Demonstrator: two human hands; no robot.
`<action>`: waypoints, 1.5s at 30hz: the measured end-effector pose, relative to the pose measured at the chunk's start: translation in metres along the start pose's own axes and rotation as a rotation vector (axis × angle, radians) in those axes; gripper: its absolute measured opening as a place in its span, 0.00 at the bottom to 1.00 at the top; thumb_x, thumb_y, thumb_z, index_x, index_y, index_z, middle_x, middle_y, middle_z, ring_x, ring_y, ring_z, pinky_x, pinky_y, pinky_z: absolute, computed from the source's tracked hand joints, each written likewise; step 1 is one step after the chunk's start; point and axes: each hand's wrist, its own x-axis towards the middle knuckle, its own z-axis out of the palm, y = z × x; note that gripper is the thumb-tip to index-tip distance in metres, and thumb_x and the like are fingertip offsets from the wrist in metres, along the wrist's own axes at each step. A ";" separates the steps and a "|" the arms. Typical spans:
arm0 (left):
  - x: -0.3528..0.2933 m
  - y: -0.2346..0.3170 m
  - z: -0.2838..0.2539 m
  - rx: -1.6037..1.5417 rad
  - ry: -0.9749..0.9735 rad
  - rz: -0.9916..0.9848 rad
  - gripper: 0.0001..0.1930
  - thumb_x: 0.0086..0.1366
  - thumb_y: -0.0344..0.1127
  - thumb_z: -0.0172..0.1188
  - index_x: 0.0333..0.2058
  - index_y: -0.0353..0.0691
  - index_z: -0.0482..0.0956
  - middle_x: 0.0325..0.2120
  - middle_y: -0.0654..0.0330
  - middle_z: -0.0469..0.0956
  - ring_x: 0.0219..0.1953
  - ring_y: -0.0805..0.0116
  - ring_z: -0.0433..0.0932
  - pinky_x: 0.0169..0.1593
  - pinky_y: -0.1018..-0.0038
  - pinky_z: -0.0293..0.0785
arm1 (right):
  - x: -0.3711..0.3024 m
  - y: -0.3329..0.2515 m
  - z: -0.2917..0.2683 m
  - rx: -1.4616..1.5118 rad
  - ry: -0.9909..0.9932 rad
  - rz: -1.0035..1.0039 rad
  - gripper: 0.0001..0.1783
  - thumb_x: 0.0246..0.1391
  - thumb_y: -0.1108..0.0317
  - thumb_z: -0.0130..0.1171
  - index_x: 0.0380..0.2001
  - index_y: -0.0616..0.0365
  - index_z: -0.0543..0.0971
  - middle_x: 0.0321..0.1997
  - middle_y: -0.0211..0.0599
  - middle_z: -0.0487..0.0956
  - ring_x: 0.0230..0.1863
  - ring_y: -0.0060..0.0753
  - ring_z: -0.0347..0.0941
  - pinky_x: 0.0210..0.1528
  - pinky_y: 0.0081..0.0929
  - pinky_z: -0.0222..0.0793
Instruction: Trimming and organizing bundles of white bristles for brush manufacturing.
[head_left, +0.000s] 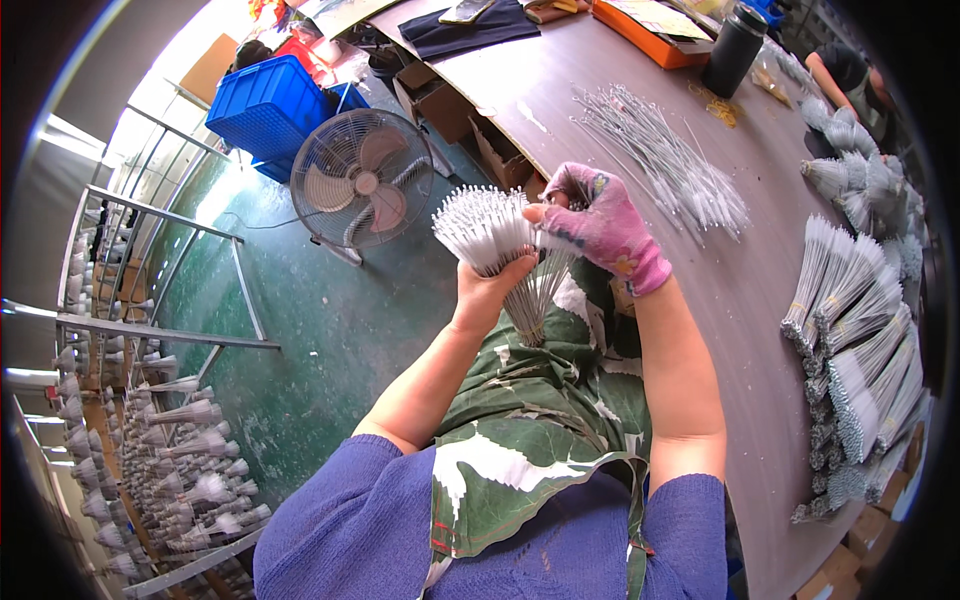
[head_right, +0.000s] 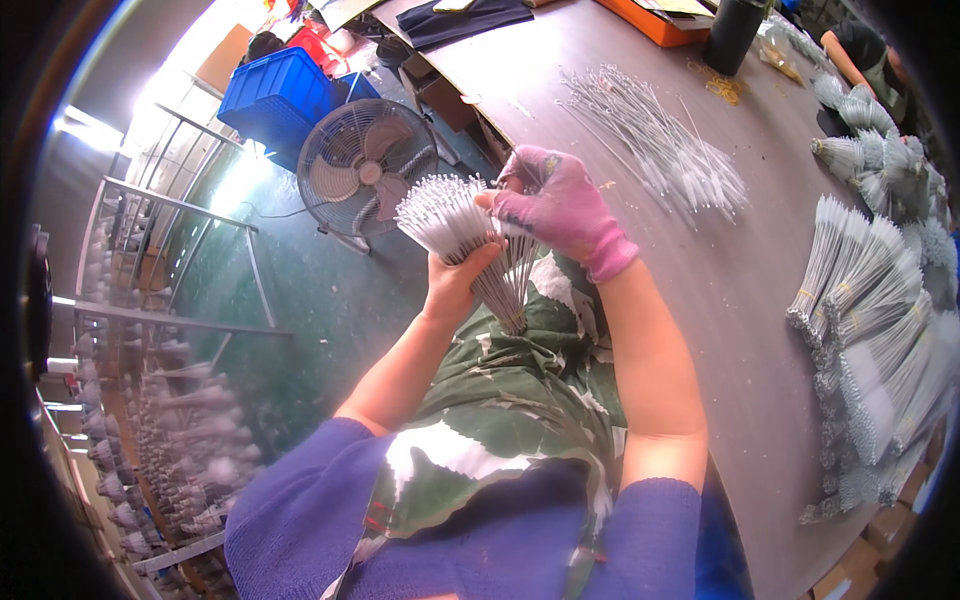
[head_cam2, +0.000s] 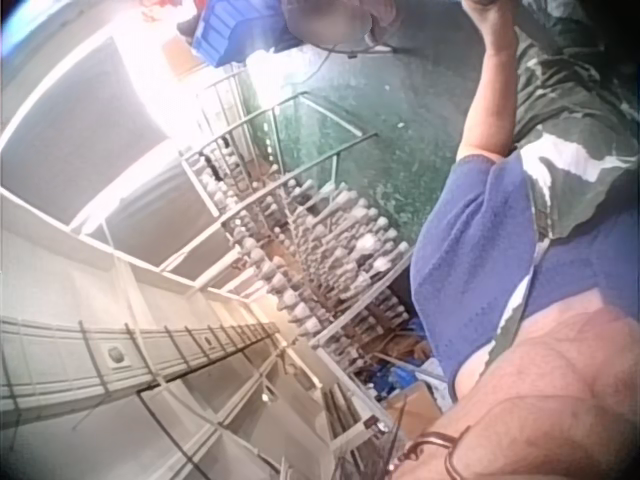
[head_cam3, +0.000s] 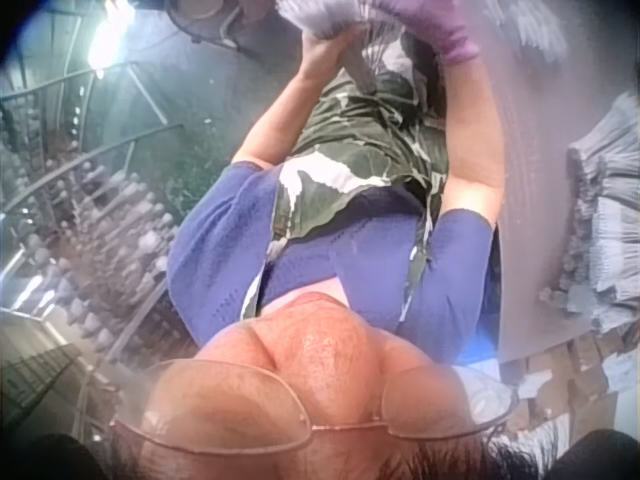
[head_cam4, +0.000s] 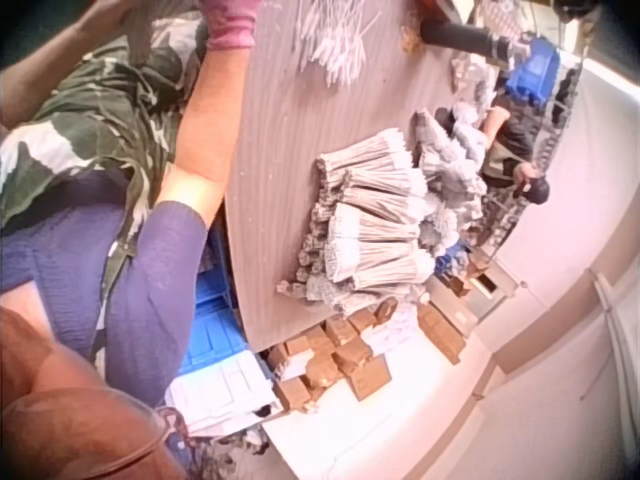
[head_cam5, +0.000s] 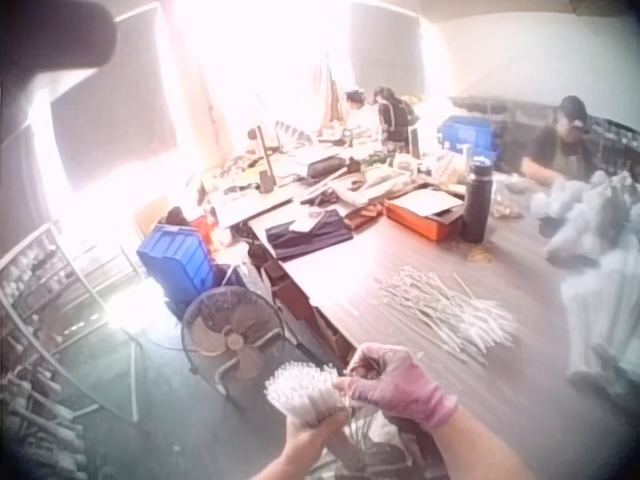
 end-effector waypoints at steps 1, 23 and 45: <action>0.000 0.000 0.001 0.003 -0.003 0.007 0.12 0.53 0.22 0.64 0.37 0.35 0.77 0.31 0.64 0.78 0.35 0.75 0.76 0.41 0.78 0.72 | 0.001 -0.001 0.000 -0.169 0.046 0.037 0.11 0.45 0.75 0.61 0.34 0.61 0.74 0.32 0.27 0.73 0.32 0.16 0.66 0.33 0.19 0.69; 0.001 0.003 -0.007 -0.138 -0.104 -0.058 0.13 0.53 0.21 0.62 0.39 0.34 0.75 0.32 0.63 0.78 0.37 0.70 0.77 0.45 0.73 0.73 | -0.011 0.004 -0.007 0.000 0.082 -0.026 0.12 0.45 0.72 0.65 0.35 0.61 0.76 0.25 0.25 0.72 0.27 0.13 0.68 0.28 0.16 0.66; 0.001 0.005 0.000 -0.025 -0.048 -0.050 0.11 0.52 0.23 0.65 0.36 0.36 0.77 0.30 0.65 0.79 0.34 0.76 0.77 0.41 0.78 0.72 | -0.004 0.015 -0.019 0.247 -0.066 0.028 0.11 0.49 0.74 0.60 0.38 0.61 0.76 0.35 0.29 0.76 0.36 0.18 0.72 0.37 0.19 0.72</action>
